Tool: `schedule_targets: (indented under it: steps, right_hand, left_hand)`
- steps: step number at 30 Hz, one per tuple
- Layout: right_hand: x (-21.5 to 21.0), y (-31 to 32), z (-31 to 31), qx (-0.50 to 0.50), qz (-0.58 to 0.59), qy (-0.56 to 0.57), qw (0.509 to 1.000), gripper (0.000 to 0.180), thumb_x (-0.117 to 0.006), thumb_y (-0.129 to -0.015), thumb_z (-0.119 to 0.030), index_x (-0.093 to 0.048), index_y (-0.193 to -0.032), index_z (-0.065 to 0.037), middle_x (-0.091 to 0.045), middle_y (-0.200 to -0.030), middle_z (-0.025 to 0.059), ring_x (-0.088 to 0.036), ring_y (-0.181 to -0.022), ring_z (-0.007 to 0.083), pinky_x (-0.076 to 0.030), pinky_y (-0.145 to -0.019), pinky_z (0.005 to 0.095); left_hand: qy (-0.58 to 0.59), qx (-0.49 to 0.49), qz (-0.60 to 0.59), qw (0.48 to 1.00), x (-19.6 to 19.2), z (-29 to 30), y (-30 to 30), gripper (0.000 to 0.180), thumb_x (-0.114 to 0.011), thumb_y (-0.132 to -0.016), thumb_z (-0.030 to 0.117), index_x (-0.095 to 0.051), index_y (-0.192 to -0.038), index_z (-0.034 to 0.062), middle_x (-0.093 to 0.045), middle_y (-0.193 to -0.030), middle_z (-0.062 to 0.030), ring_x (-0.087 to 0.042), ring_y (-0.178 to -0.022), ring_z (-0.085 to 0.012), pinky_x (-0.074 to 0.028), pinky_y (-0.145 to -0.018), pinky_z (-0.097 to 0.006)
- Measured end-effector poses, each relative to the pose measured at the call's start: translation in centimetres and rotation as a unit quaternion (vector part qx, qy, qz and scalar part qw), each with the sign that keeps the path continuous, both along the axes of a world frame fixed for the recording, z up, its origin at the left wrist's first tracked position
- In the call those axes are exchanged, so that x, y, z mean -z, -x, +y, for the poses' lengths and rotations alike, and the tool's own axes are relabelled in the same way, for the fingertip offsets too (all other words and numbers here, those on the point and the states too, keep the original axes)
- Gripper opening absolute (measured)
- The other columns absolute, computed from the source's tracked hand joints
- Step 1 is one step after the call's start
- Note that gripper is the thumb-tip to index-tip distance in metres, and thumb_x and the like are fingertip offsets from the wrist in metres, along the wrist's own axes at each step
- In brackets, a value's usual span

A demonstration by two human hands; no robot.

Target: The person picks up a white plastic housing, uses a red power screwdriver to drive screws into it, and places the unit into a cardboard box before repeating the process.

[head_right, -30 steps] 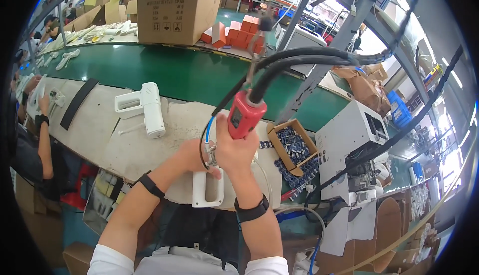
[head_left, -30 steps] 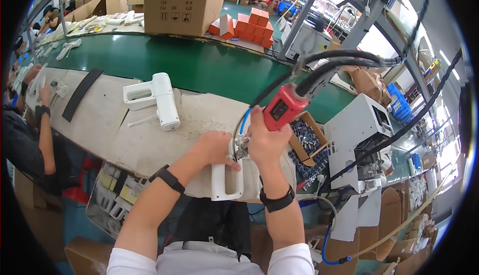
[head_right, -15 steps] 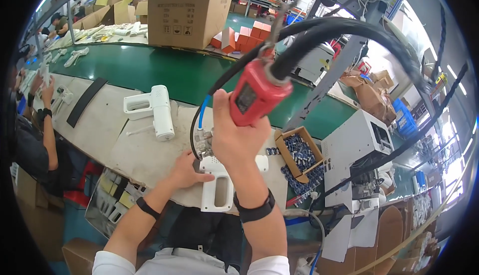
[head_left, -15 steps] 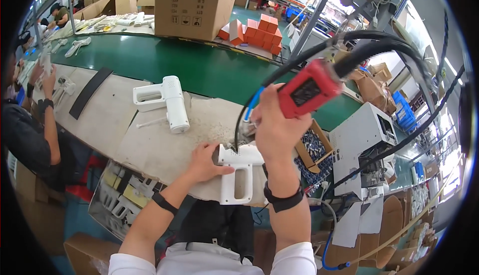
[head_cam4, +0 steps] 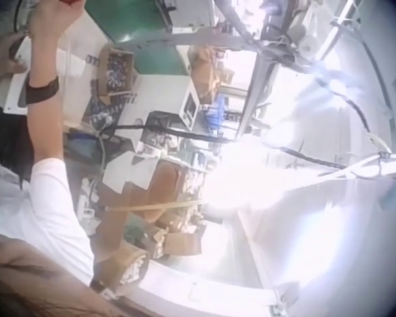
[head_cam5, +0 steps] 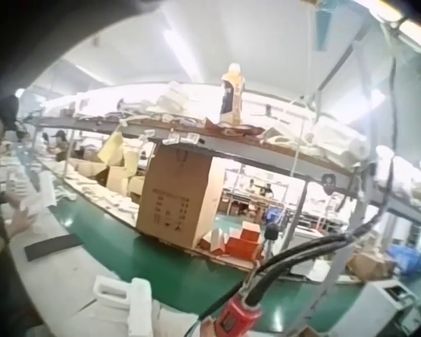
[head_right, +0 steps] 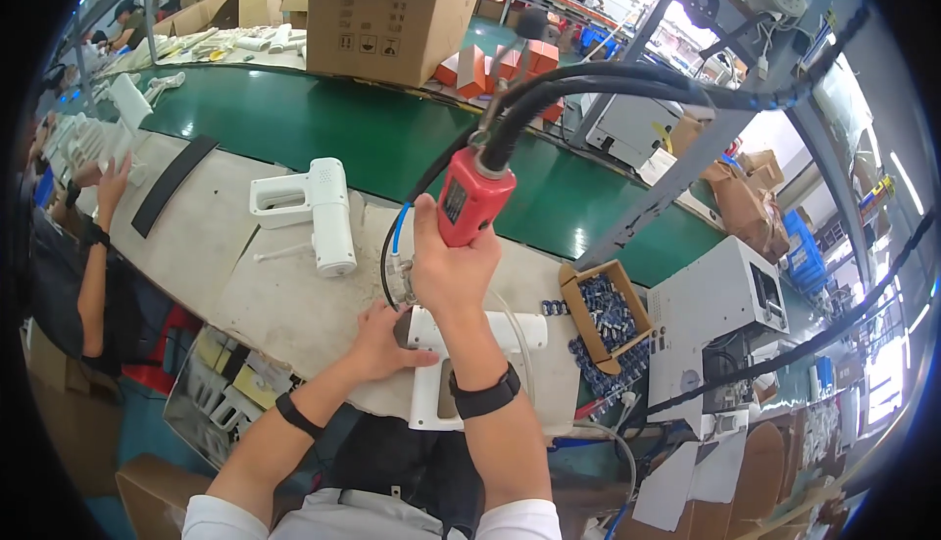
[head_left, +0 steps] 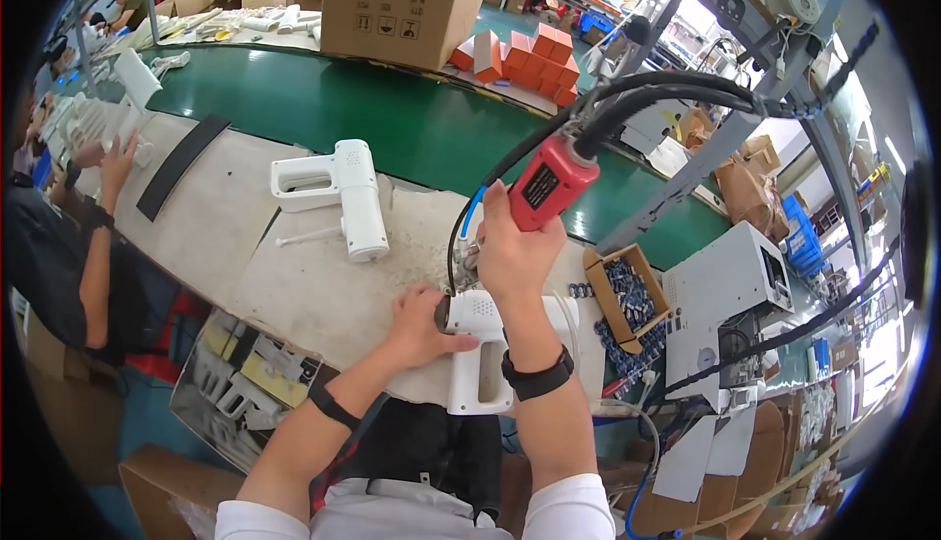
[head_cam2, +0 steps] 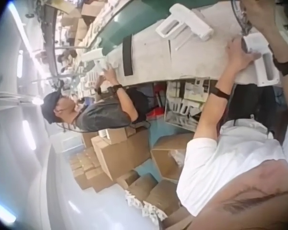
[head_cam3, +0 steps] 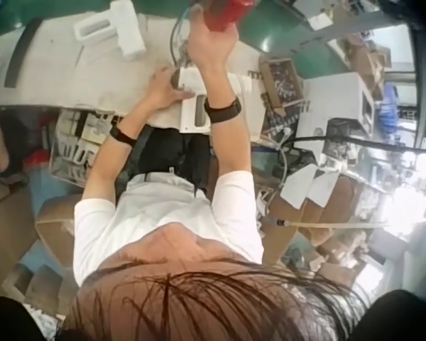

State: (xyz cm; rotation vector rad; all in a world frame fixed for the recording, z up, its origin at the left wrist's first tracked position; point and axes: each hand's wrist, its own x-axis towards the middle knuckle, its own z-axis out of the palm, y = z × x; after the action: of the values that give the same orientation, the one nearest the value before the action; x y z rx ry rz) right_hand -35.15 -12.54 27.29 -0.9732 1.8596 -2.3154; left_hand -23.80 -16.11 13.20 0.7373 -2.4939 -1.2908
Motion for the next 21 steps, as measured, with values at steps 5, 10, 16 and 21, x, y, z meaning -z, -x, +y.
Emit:
schedule_targets:
  steps: [5,10,16,21]
  right_hand:
    - [-0.5,-0.7,0.9,0.017,0.04,0.032,0.999,0.013,-0.066,-0.09,-0.011,-0.057,-0.087,-0.003,-0.056,-0.059,0.0008,-0.05,-0.047,0.0068,-0.037,-0.043,0.0221]
    - [-6.9,-3.8,4.6,-0.005,0.027,0.083,0.996,0.008,-0.063,-0.091,-0.006,-0.057,-0.089,-0.002,-0.055,-0.059,0.0018,-0.051,-0.047,0.0078,-0.036,-0.042,0.0215]
    - [-3.0,-2.7,4.1,-0.005,0.045,0.042,0.998,0.013,-0.065,-0.091,-0.01,-0.057,-0.086,-0.002,-0.055,-0.059,0.0022,-0.053,-0.048,0.0091,-0.038,-0.043,0.0231]
    - [0.6,-2.7,2.4,0.012,0.043,-0.034,0.998,0.015,-0.066,-0.091,-0.013,-0.057,-0.085,-0.003,-0.056,-0.06,0.0007,-0.053,-0.049,0.0083,-0.04,-0.045,0.0238]
  left_hand:
    - [-0.002,-0.024,0.004,1.0,0.7,0.1,0.4,0.098,-0.081,-0.06,0.057,-0.048,-0.132,-0.002,-0.049,-0.124,-0.0211,-0.039,-0.124,-0.0339,-0.022,-0.108,-0.043]
    - [0.008,-0.053,0.031,0.998,-0.1,0.7,0.2,0.104,-0.08,-0.06,0.057,-0.042,-0.138,-0.0008,-0.05,-0.126,-0.02,-0.039,-0.125,-0.0323,-0.022,-0.107,-0.042]
    - [0.027,-0.033,0.035,0.998,-1.7,1.6,-0.6,0.11,-0.081,-0.058,0.059,-0.038,-0.141,0.0016,-0.051,-0.127,-0.016,-0.037,-0.126,-0.0309,-0.02,-0.108,-0.043]
    - [0.053,0.025,0.01,0.998,0.1,0.7,0.2,0.107,-0.081,-0.057,0.061,-0.041,-0.139,0.0055,-0.051,-0.127,-0.0135,-0.035,-0.127,-0.0304,-0.018,-0.109,-0.043]
